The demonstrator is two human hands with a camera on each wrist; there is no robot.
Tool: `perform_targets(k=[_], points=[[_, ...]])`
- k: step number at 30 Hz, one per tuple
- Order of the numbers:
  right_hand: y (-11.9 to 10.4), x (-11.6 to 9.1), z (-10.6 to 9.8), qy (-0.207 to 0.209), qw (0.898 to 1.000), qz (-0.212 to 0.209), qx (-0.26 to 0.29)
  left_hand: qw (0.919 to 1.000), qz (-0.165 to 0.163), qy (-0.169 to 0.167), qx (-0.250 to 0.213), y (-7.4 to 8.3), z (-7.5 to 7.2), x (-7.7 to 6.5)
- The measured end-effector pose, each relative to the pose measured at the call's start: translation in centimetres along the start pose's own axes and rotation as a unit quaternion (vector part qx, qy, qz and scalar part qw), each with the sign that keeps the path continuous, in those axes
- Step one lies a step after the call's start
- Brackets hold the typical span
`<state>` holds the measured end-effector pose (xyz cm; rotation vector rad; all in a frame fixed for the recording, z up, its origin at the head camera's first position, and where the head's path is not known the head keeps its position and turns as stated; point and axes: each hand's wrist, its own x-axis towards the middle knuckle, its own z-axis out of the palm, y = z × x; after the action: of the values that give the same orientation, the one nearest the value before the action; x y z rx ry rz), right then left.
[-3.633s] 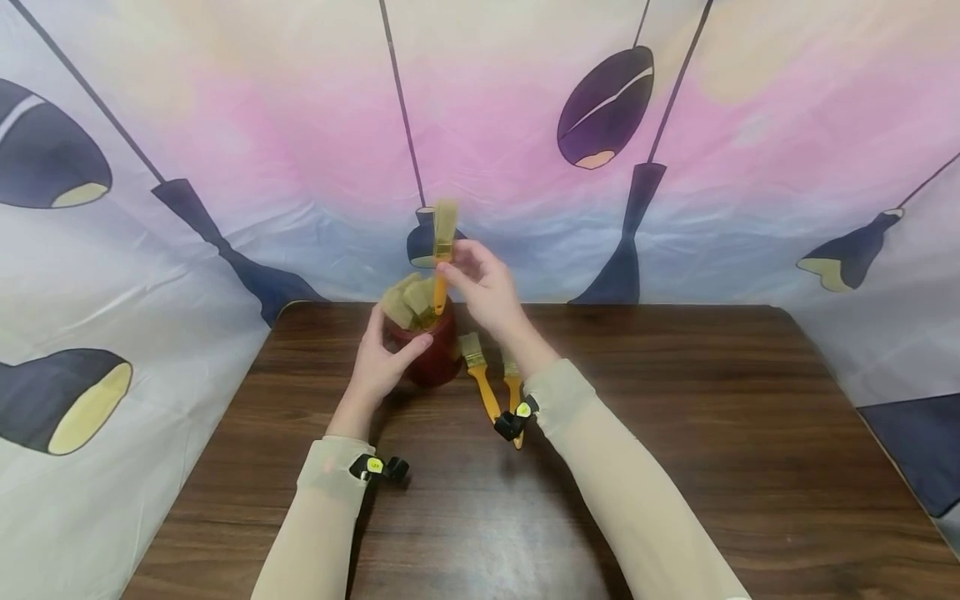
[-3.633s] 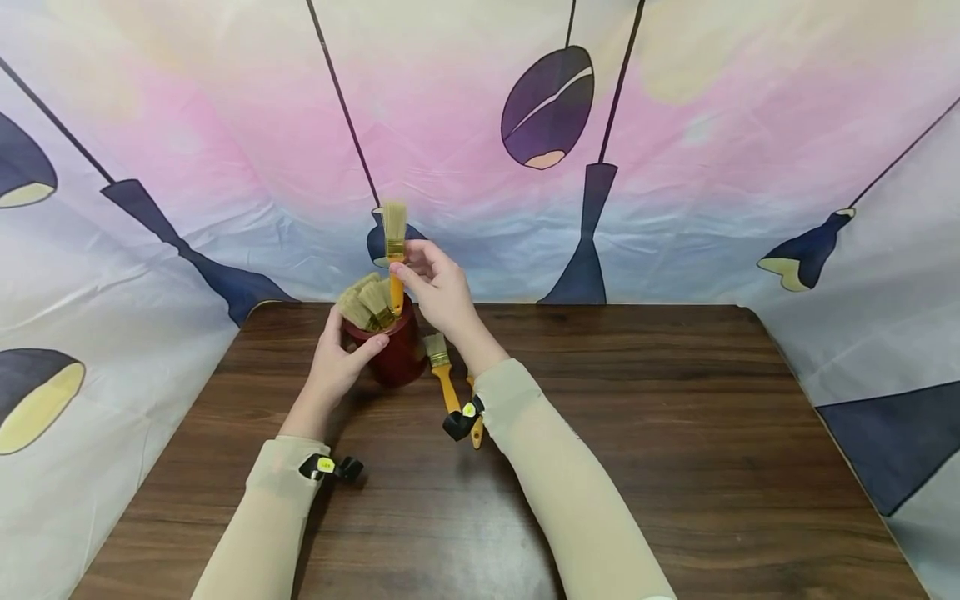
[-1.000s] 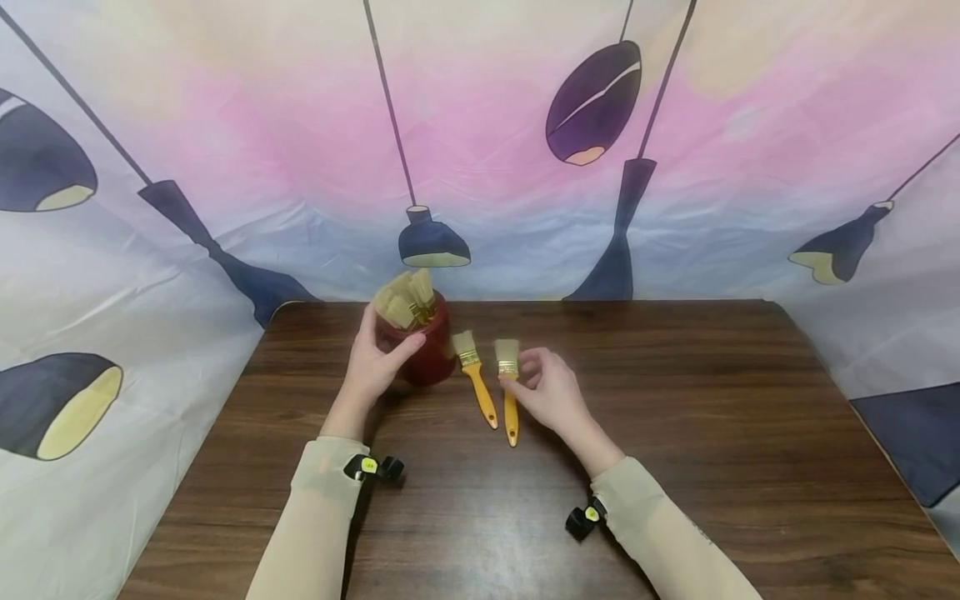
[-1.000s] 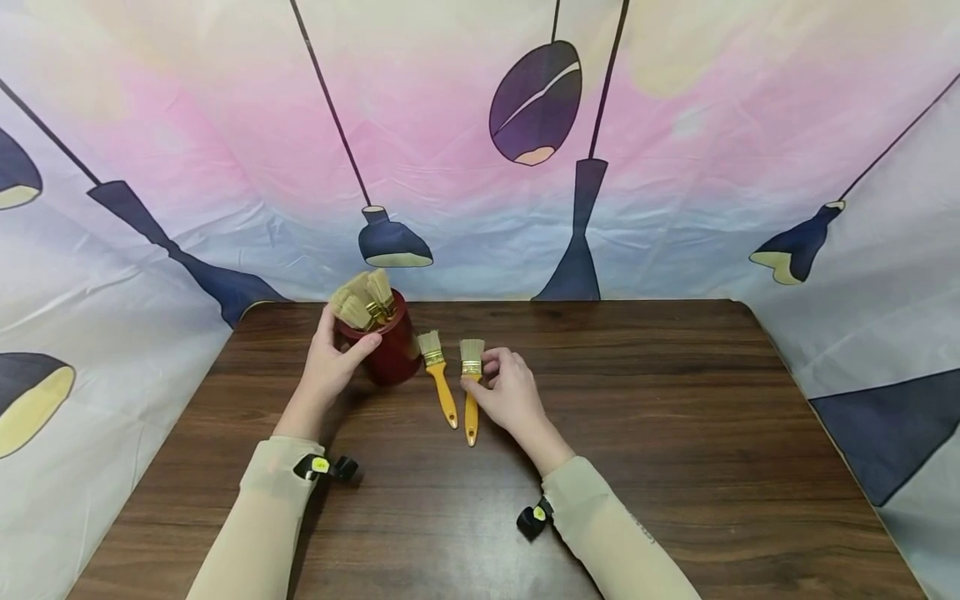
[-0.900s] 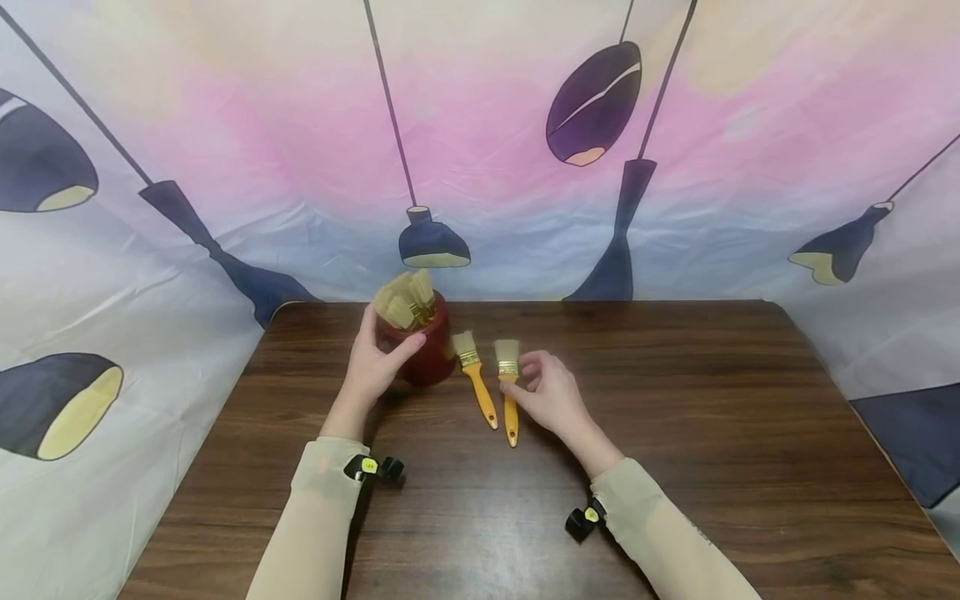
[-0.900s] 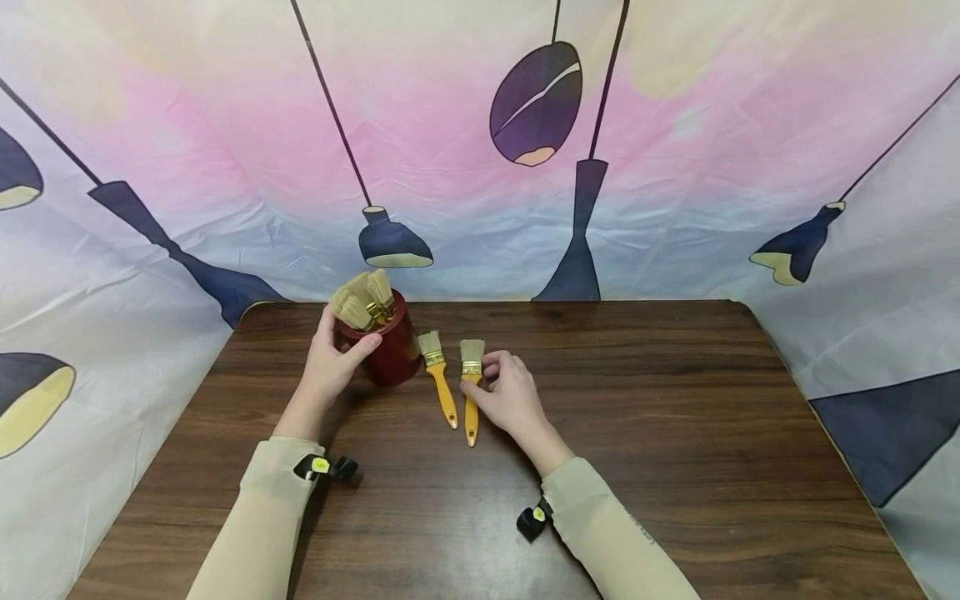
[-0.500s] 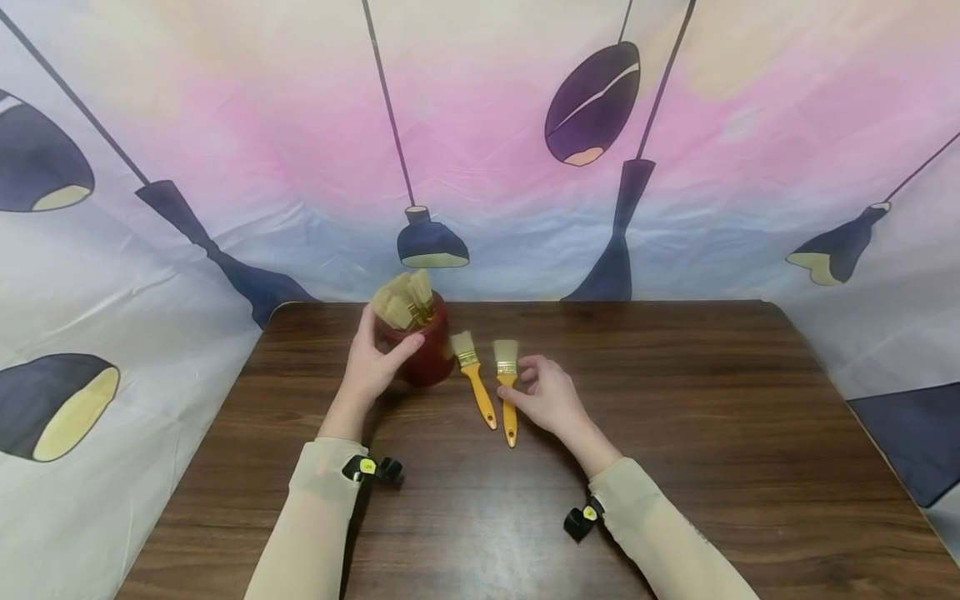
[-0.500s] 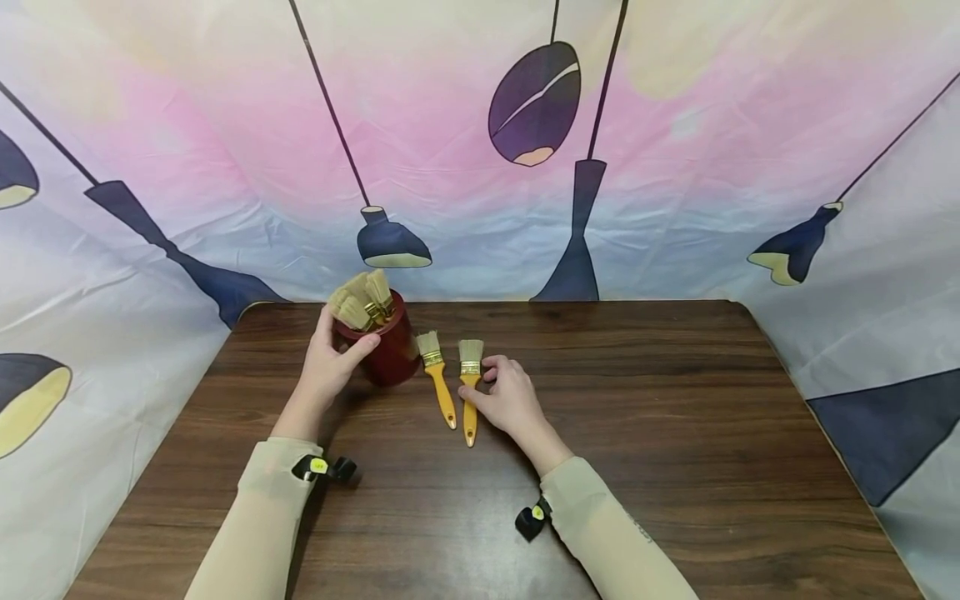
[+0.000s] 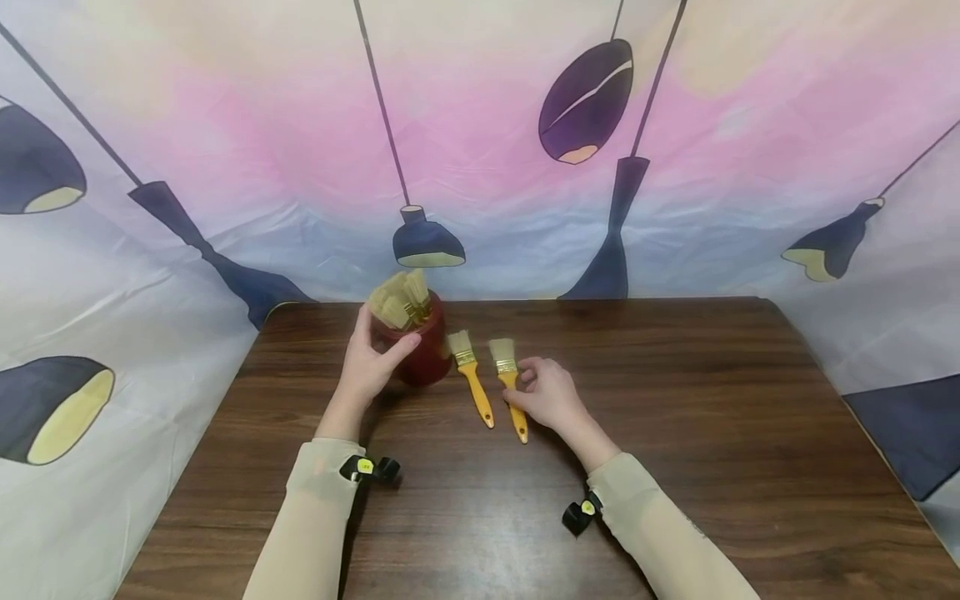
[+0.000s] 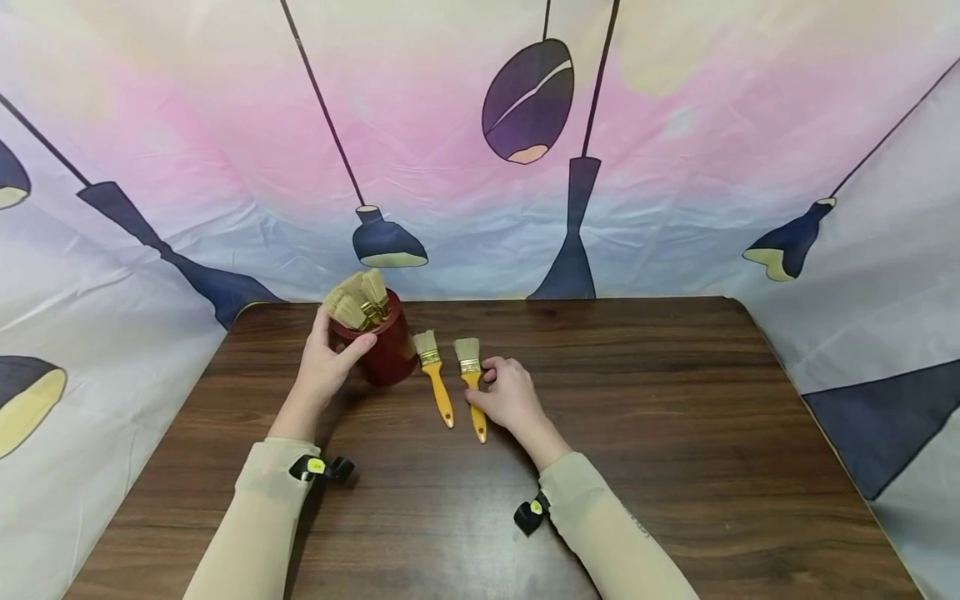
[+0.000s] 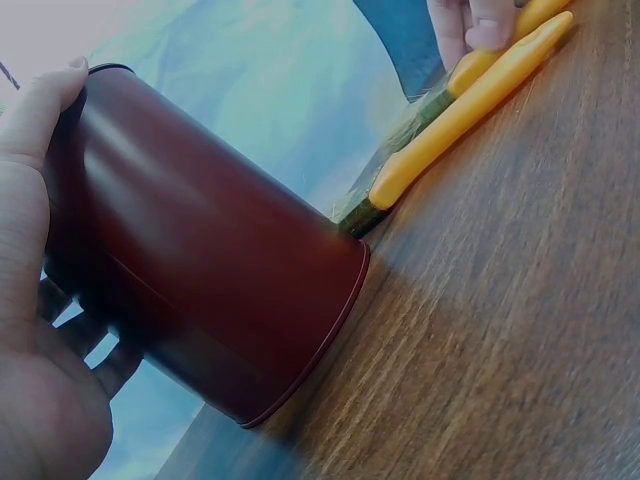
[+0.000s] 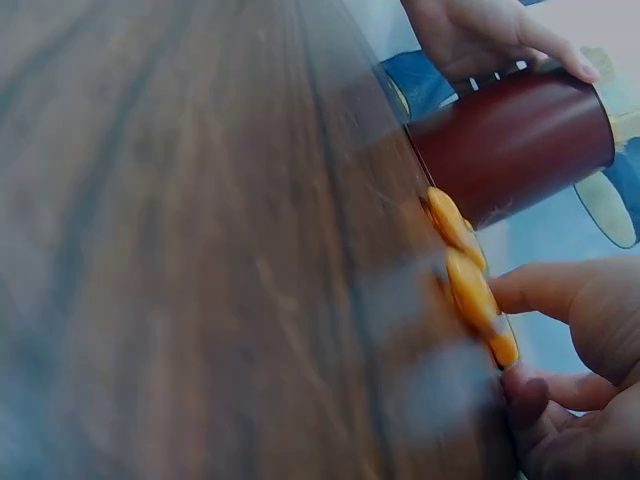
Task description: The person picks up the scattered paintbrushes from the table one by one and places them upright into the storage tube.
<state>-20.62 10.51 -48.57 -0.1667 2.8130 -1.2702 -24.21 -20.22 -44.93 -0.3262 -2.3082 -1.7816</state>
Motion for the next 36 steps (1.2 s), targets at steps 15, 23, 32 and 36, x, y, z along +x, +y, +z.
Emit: perform_targets(k=[15, 23, 32, 36], points=[[0.9, 0.5, -1.0, 0.008, 1.0, 0.013, -0.001, 0.9999, 0.005, 0.001, 0.01, -1.6, -0.3, 0.4], [1.5, 0.9, -1.7, 0.018, 0.998, 0.004, 0.066, 1.0, 0.003, 0.003, 0.008, -1.5, -0.2, 0.3], [1.1, 1.1, -2.4, 0.02, 0.99, -0.024, 0.136, 1.0, 0.008, 0.001, 0.005, -1.8, -0.3, 0.4], [0.7, 0.9, -2.6, 0.019, 0.985, -0.044, 0.165, 1.0, 0.006, 0.003, 0.002, -2.0, -0.4, 0.5]])
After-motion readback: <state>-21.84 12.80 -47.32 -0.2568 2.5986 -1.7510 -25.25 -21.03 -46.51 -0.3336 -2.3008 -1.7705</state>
